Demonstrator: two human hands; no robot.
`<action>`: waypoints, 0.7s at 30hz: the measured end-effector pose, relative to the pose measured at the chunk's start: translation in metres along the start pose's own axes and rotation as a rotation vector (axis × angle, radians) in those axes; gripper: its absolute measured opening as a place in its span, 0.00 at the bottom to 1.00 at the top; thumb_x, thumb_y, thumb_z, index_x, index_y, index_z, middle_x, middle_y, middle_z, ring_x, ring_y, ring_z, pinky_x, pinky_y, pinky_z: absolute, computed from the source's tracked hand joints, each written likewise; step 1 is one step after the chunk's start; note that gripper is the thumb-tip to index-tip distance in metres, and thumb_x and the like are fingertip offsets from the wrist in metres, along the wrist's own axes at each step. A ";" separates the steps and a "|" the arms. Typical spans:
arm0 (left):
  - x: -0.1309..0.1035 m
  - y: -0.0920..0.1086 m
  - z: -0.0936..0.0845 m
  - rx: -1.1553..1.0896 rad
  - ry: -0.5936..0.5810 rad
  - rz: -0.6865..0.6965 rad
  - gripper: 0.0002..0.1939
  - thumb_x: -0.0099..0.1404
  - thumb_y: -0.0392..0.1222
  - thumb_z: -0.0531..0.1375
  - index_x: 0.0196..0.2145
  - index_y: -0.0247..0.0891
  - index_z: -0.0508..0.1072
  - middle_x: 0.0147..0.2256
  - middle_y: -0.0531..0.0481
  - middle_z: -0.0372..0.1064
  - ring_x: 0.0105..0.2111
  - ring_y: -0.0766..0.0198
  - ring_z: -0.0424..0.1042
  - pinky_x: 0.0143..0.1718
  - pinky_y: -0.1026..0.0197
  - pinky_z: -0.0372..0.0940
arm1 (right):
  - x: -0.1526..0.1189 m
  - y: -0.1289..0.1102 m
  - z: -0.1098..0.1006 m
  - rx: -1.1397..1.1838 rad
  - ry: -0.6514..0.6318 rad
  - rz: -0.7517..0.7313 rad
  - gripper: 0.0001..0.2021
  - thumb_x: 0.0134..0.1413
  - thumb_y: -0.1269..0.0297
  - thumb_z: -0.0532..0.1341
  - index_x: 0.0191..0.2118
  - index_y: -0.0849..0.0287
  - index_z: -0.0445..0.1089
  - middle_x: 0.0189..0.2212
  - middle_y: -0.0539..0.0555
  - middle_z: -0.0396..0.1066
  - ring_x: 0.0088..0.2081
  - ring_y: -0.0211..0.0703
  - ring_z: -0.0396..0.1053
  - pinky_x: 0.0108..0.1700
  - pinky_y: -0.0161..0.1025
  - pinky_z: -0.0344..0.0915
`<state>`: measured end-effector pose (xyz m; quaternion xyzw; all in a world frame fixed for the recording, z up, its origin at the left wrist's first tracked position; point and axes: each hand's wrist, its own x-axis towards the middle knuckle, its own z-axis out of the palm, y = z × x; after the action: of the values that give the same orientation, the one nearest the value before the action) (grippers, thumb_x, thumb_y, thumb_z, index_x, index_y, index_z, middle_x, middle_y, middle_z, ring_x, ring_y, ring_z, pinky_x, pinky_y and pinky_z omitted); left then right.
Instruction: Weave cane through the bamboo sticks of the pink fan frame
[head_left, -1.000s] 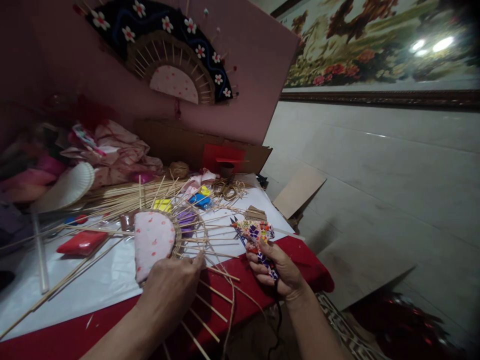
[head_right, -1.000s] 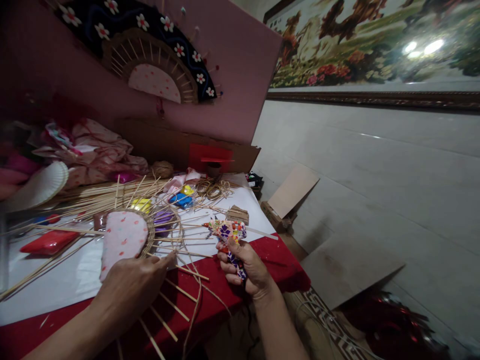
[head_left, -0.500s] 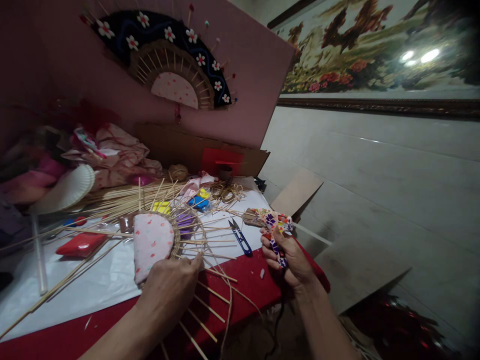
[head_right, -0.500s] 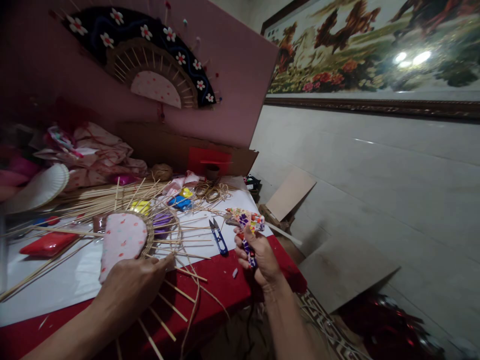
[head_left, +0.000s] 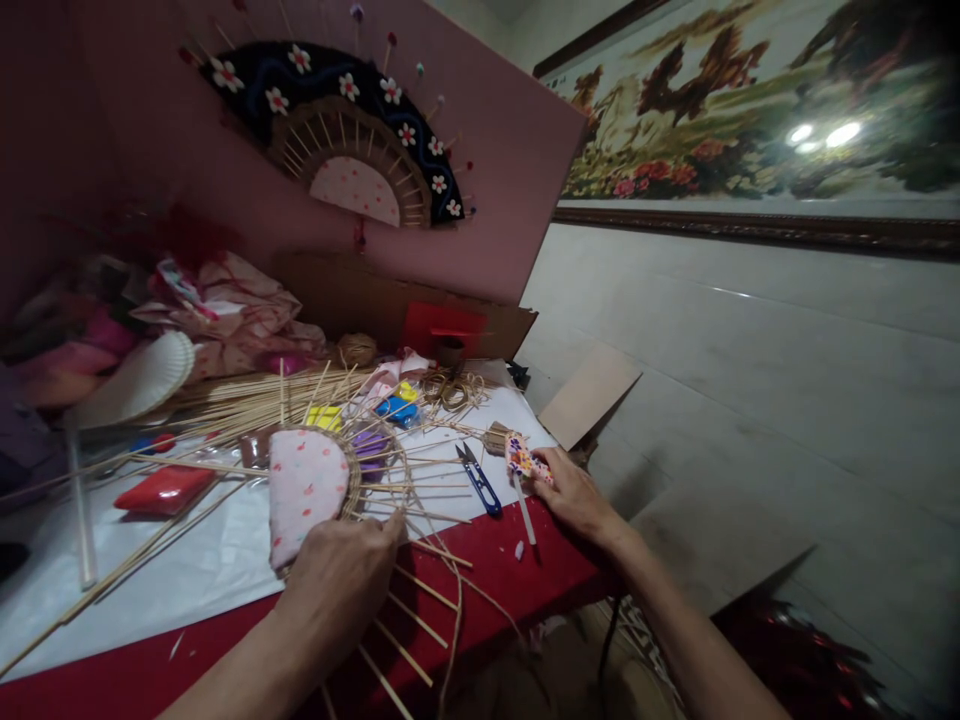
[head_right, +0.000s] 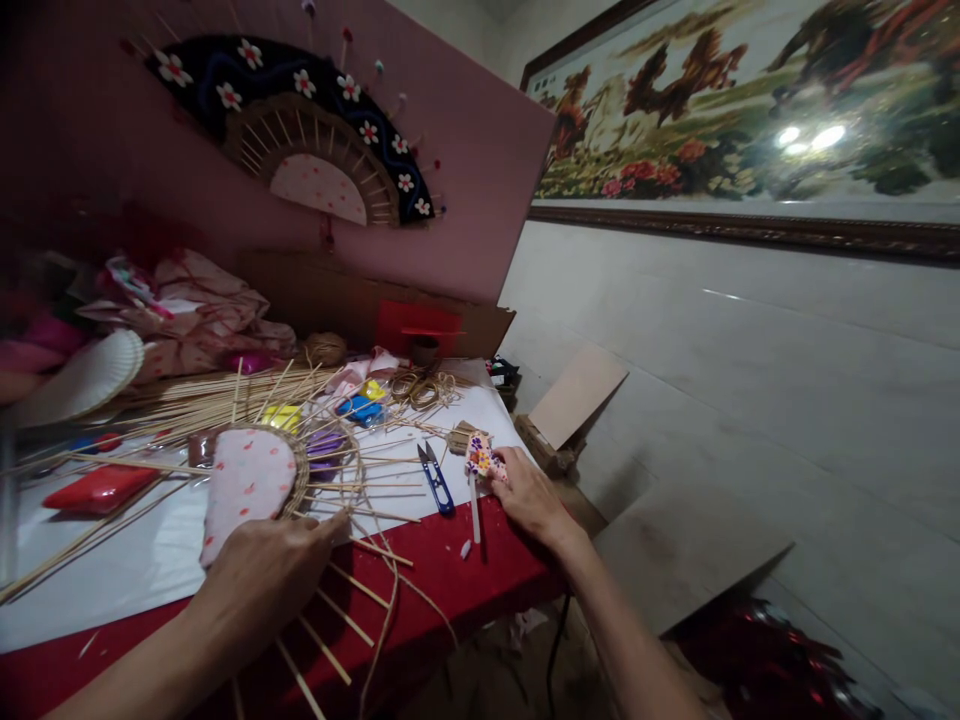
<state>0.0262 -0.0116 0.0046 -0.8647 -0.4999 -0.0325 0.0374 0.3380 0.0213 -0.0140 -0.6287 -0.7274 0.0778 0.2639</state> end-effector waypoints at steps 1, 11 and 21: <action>0.000 0.000 0.000 -0.001 0.002 0.002 0.22 0.59 0.25 0.45 0.44 0.35 0.72 0.26 0.41 0.76 0.26 0.47 0.76 0.24 0.50 0.67 | 0.002 0.001 0.001 -0.032 -0.008 -0.021 0.14 0.53 0.65 0.54 0.46 0.59 0.64 0.45 0.58 0.65 0.46 0.48 0.64 0.51 0.45 0.57; -0.002 -0.001 0.001 0.006 0.016 0.008 0.22 0.59 0.24 0.45 0.42 0.35 0.73 0.25 0.42 0.75 0.24 0.47 0.75 0.23 0.50 0.67 | 0.012 -0.003 -0.001 -0.155 -0.040 -0.134 0.15 0.53 0.69 0.55 0.48 0.61 0.64 0.44 0.58 0.67 0.45 0.47 0.65 0.49 0.42 0.59; -0.002 0.000 0.000 -0.006 -0.018 0.003 0.21 0.59 0.25 0.45 0.42 0.35 0.72 0.26 0.41 0.76 0.26 0.46 0.76 0.25 0.47 0.68 | 0.000 -0.008 -0.009 -0.206 0.012 -0.090 0.22 0.53 0.60 0.60 0.52 0.64 0.64 0.47 0.62 0.67 0.48 0.53 0.64 0.51 0.49 0.60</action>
<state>0.0255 -0.0134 0.0047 -0.8657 -0.4990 -0.0262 0.0302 0.3356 0.0175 -0.0035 -0.6195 -0.7575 -0.0132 0.2053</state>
